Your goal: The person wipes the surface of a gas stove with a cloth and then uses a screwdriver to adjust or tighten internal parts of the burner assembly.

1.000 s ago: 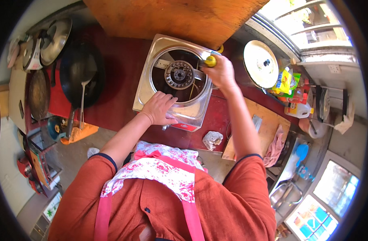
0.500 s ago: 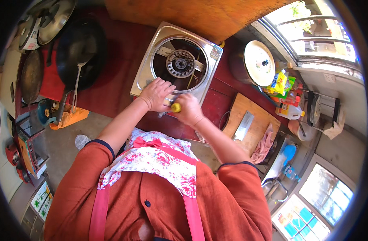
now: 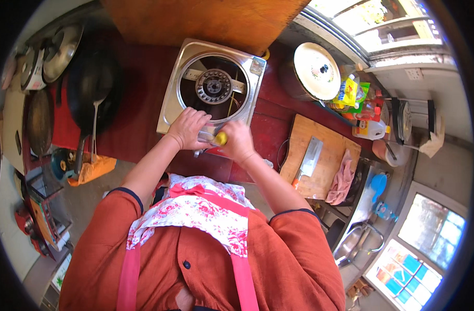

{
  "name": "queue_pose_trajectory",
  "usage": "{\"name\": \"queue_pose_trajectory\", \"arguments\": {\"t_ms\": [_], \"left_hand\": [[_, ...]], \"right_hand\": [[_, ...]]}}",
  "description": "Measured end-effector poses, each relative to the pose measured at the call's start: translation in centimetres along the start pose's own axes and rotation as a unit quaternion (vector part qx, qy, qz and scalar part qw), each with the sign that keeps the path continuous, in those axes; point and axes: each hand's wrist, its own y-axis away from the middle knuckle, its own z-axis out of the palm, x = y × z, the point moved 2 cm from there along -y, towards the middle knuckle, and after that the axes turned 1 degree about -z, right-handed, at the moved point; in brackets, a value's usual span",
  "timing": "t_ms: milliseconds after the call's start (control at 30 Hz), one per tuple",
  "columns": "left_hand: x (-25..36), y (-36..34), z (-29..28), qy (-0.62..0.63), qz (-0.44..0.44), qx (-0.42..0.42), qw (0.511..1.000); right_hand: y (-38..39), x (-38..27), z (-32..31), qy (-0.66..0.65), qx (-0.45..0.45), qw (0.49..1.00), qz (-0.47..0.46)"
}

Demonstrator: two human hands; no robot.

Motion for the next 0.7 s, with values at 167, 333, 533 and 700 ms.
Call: {"name": "queue_pose_trajectory", "arguments": {"t_ms": [167,333,533,700], "left_hand": [[0.5,-0.9,-0.6,-0.001,0.006,-0.028,1.0],[0.3,-0.7,-0.6,-0.009,-0.002,-0.025,1.0],[0.5,-1.0,-0.3,-0.001,0.029,-0.012,1.0],[0.3,-0.5,-0.1,-0.009,0.01,-0.019,1.0]], "right_hand": [[-4.2,8.1,-2.8,0.082,0.145,0.978,0.128],[-3.0,5.4,-0.8,0.002,0.146,0.984,0.1],[-9.8,11.5,-2.3,0.065,0.261,0.936,0.229],[-2.4,4.9,0.0,0.034,0.199,0.961,0.189]]}}
